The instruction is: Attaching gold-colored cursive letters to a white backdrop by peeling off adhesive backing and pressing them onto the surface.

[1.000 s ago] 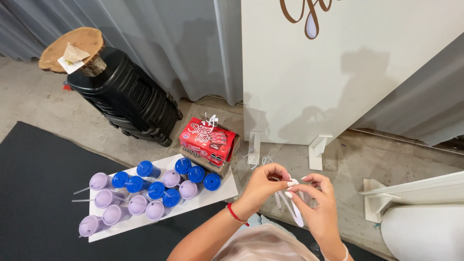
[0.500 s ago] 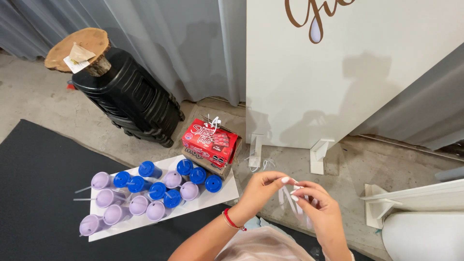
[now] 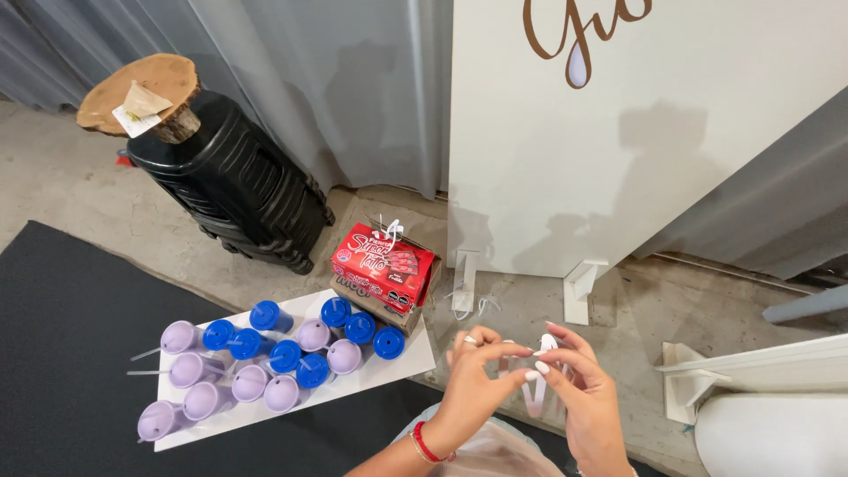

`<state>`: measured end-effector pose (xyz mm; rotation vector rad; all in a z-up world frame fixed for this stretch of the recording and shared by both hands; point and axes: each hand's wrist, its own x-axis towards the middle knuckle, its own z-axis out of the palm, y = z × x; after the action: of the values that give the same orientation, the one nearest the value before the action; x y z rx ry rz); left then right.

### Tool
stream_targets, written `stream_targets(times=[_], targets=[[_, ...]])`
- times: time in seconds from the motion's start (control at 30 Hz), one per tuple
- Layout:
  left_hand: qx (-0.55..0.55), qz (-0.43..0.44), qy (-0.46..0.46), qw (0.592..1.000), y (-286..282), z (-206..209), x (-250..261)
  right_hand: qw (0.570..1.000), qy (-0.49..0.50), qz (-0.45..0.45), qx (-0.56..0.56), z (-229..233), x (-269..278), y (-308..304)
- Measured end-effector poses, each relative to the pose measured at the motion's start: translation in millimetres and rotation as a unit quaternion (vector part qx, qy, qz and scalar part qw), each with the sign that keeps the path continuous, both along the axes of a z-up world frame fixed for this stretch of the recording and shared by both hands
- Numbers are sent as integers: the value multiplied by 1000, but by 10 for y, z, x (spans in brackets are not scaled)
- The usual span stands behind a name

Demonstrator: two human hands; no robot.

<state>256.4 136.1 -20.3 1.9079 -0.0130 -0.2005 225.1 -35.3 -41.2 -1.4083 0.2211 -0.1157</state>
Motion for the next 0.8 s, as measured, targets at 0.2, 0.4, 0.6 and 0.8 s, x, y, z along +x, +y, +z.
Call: stream_targets(times=[0.2,0.4,0.6,0.8], targets=[[8,-92,29,995,-25,-166,90,1000,22,-5,-3,-12,-18,9],[58,-132,16,989,56,-119,190,971,15,80,224,-77,-43,-128],[191,-164,-234,939,114,-9,123,998,33,-44,20,317,-12,-118],[224,-171,-311,908,68,136,76,992,111,-46,-49,427,84,39]])
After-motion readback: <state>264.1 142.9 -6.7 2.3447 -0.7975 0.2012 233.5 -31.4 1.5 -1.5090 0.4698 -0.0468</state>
